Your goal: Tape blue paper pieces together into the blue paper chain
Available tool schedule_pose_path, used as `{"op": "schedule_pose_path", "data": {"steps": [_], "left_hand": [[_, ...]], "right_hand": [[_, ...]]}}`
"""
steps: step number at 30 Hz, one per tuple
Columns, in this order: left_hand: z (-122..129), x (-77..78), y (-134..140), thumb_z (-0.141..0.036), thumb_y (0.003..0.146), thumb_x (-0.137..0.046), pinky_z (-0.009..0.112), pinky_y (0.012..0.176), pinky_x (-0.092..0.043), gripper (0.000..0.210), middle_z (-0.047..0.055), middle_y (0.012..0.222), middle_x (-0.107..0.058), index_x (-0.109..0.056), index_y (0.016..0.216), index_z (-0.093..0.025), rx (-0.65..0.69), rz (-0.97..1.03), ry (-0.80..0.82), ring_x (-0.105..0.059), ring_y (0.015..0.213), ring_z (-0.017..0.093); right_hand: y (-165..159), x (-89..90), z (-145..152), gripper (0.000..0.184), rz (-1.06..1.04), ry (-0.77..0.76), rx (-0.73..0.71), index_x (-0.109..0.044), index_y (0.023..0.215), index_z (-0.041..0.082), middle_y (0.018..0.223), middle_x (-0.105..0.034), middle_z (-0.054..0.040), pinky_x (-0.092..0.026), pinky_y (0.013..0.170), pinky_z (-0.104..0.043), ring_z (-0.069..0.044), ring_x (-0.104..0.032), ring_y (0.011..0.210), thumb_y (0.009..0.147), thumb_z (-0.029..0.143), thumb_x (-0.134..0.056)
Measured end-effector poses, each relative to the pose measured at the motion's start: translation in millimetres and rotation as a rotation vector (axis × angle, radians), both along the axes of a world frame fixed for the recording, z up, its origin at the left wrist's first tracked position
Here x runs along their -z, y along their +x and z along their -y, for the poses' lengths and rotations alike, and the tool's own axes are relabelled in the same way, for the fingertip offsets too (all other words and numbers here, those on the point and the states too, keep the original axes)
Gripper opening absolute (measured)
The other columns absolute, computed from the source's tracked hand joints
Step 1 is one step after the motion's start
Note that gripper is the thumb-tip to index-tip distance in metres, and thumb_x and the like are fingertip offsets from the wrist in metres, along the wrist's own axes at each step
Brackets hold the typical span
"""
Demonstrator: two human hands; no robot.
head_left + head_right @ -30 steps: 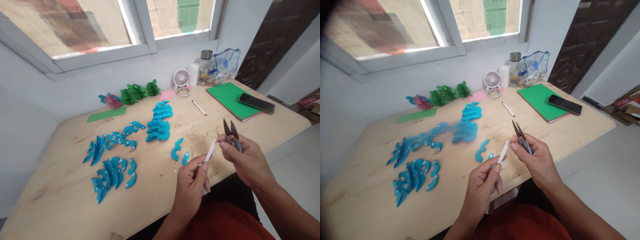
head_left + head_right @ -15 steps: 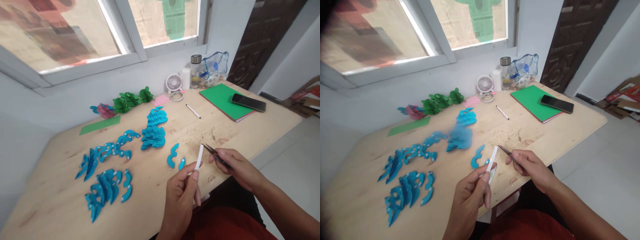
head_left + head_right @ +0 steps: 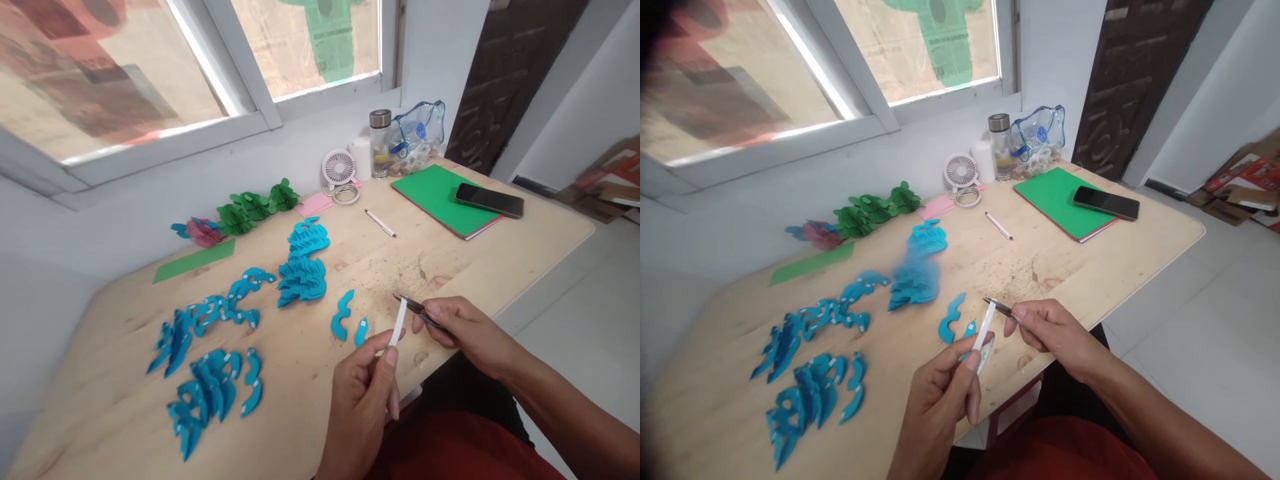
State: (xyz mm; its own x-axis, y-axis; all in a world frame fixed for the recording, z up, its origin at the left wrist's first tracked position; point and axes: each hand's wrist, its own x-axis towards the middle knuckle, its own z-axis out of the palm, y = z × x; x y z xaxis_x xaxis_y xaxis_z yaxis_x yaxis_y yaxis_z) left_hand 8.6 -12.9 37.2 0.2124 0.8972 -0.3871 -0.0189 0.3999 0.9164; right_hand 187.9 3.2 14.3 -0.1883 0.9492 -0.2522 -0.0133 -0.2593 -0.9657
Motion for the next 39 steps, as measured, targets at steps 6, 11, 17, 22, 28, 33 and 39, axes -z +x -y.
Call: {"op": "schedule_pose_path", "data": {"steps": [6, 11, 17, 22, 28, 33, 39], "left_hand": [[-0.2, 0.0, -1.1, -0.042, 0.081, -0.058, 0.018, 0.043, -0.026, 0.042, -0.007, 0.038, -0.038, -0.067, 0.107, -0.009, 0.005, -0.009, 0.0, -0.03, 0.037, 0.005], [0.5, 0.8, -4.2, -0.042, 0.081, -0.059, 0.017, 0.044, -0.025, 0.043, -0.007, 0.038, -0.039, -0.067, 0.107, -0.008, 0.001, -0.018, -0.011, -0.032, 0.038, 0.005], [1.5, 0.2, -6.6, -0.045, 0.081, -0.059, 0.016, 0.043, -0.024, 0.046, -0.007, 0.039, -0.039, -0.067, 0.108, -0.009, -0.014, -0.013, 0.001, -0.033, 0.038, 0.005], [-3.3, 5.6, -7.8, -0.047, 0.082, -0.057, 0.017, 0.042, -0.025, 0.048, -0.007, 0.039, -0.039, -0.066, 0.111, -0.009, 0.071, 0.004, 0.032, -0.032, 0.037, 0.005], [-6.6, 11.7, -8.6, -0.049, 0.085, -0.052, 0.017, 0.042, -0.026, 0.05, -0.007, 0.039, -0.038, -0.064, 0.114, -0.01, 0.163, -0.004, 0.07, -0.033, 0.037, 0.006], [-4.2, 11.8, -8.8, -0.049, 0.085, -0.052, 0.018, 0.042, -0.026, 0.051, -0.006, 0.039, -0.039, -0.064, 0.115, -0.009, 0.154, -0.004, 0.059, -0.034, 0.037, 0.006], [-3.3, 11.0, -9.8, -0.048, 0.084, -0.053, 0.017, 0.041, -0.026, 0.05, -0.007, 0.038, -0.038, -0.064, 0.114, -0.009, 0.144, 0.012, 0.042, -0.031, 0.036, 0.006]], "right_hand": [[-1.3, -0.5, 1.8, 0.046, 0.057, 0.011, 0.045, -0.062, 0.072, 0.014, 0.048, -0.022, 0.0089, -0.011, 0.045, -0.025, -0.007, -0.015, 0.046, 0.087, 0.055, -0.047], [-1.4, -0.6, 3.3, 0.048, 0.093, 0.025, 0.034, -0.063, 0.079, 0.014, 0.049, -0.026, 0.0081, -0.012, 0.045, -0.025, -0.007, -0.018, 0.046, 0.087, 0.057, -0.044], [-2.5, 0.2, 1.5, 0.049, 0.057, 0.007, 0.013, -0.063, 0.08, 0.013, 0.049, -0.03, 0.0076, -0.014, 0.046, -0.025, -0.007, -0.019, 0.046, 0.087, 0.058, -0.043], [-3.7, 0.2, 3.7, 0.047, 0.022, 0.014, -0.012, -0.063, 0.082, 0.014, 0.049, -0.029, 0.0079, -0.014, 0.046, -0.024, -0.008, -0.019, 0.047, 0.088, 0.056, -0.043], [-4.2, -1.5, 5.4, 0.047, 0.034, 0.016, -0.012, -0.063, 0.08, 0.014, 0.05, -0.026, 0.008, -0.014, 0.046, -0.024, -0.008, -0.018, 0.047, 0.088, 0.056, -0.043], [-6.0, -1.9, 6.5, 0.047, 0.096, 0.036, 0.029, -0.063, 0.077, 0.015, 0.051, -0.023, 0.0075, -0.013, 0.045, -0.024, -0.008, -0.017, 0.048, 0.087, 0.056, -0.045], [-7.4, -5.7, 7.9, 0.047, 0.164, 0.056, 0.064, -0.062, 0.079, 0.014, 0.054, -0.022, 0.0068, -0.015, 0.046, -0.024, -0.008, -0.019, 0.049, 0.086, 0.057, -0.045]]}}
